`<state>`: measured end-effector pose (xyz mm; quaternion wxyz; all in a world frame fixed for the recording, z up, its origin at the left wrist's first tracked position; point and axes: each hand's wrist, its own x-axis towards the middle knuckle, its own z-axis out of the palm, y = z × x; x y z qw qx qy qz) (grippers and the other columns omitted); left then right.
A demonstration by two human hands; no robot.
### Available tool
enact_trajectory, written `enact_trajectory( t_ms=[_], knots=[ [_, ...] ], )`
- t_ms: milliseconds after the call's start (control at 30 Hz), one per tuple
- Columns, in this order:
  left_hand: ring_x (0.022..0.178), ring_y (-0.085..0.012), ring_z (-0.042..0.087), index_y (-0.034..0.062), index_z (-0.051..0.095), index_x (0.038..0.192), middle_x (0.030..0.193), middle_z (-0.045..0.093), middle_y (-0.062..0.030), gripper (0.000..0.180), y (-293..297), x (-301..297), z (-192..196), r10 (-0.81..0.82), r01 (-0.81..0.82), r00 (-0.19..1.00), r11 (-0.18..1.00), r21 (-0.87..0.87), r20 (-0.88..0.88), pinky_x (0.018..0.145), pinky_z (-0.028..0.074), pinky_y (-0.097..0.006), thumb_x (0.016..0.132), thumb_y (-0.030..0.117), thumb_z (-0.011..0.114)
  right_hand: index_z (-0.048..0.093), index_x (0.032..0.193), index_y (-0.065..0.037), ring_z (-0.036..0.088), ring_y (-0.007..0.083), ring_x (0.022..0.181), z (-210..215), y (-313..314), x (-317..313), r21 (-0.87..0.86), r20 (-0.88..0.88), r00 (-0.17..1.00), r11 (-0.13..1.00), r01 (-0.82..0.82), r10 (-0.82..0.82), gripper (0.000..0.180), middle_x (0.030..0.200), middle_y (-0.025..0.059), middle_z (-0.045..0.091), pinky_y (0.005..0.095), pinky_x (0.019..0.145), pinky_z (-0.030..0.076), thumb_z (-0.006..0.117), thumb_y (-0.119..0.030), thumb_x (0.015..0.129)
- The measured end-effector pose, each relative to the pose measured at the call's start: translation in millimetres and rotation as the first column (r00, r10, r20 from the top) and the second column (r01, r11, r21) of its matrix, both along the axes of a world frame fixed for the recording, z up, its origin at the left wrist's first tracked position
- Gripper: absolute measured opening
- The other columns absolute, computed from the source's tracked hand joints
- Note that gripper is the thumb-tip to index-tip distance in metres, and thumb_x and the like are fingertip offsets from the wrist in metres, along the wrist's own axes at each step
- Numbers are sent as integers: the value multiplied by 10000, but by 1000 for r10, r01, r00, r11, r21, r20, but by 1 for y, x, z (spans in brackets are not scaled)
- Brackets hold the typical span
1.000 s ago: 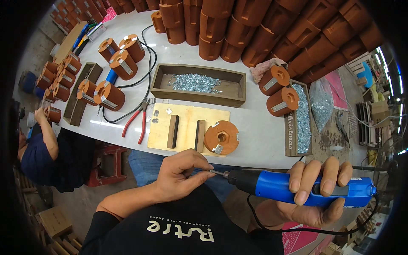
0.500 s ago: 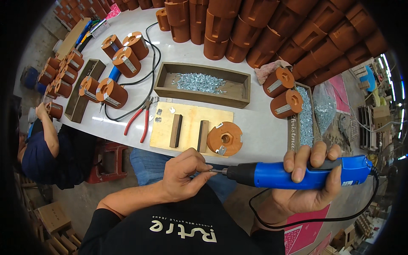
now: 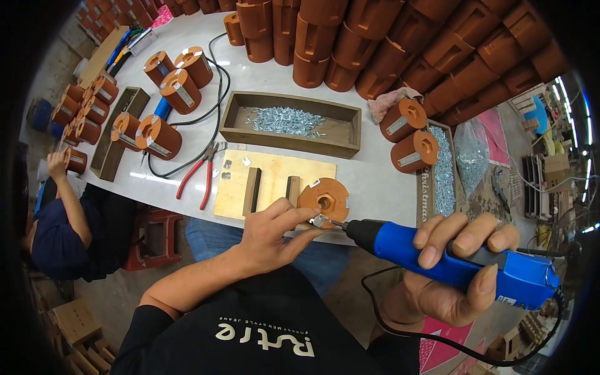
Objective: Using an electric screwdriver to attach metal brackets to circular wooden components.
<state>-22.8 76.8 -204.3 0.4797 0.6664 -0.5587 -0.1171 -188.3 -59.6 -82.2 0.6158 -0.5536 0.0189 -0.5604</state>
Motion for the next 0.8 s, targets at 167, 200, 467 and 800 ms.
enact_trajectory(
  t_ms=[167, 200, 467, 800],
  knots=[
    [571, -158, 583, 129, 682, 1091, 742, 568, -44, 367, -7, -2, -2, -2, 6, 999, 998, 67, -53, 483, 441, -282, 745, 153, 799, 408, 1158, -25, 582, 218, 647, -2, -3, 7, -29, -40, 999, 999, -34, 33, 335, 927, 145, 552, 393, 639, 508, 541, -221, 921],
    [574, -158, 586, 132, 683, 1092, 741, 568, -45, 365, -7, -1, -3, -7, 11, 999, 997, 77, -52, 482, 442, -282, 746, 155, 798, 405, 1161, -23, 585, 220, 649, -2, -4, 8, -37, -45, 998, 998, -44, 42, 336, 931, 149, 552, 395, 638, 510, 538, -218, 922],
    [534, -159, 528, 143, 674, 1145, 709, 515, -35, 410, -4, -2, -4, -16, 16, 1000, 999, 49, -7, 469, 425, -300, 753, 153, 794, 391, 1173, -18, 596, 237, 664, -4, -7, 16, -44, -66, 994, 995, -93, 89, 331, 940, 166, 550, 404, 652, 520, 517, -193, 922],
    [519, -145, 497, 139, 661, 1185, 691, 481, -25, 463, -4, -2, -8, -12, 12, 1000, 1000, 2, 3, 459, 414, -293, 745, 144, 803, 392, 1171, -1, 609, 244, 672, -2, -9, 25, -51, -84, 988, 989, -136, 131, 331, 946, 185, 569, 408, 651, 532, 518, -173, 917]
  ],
)
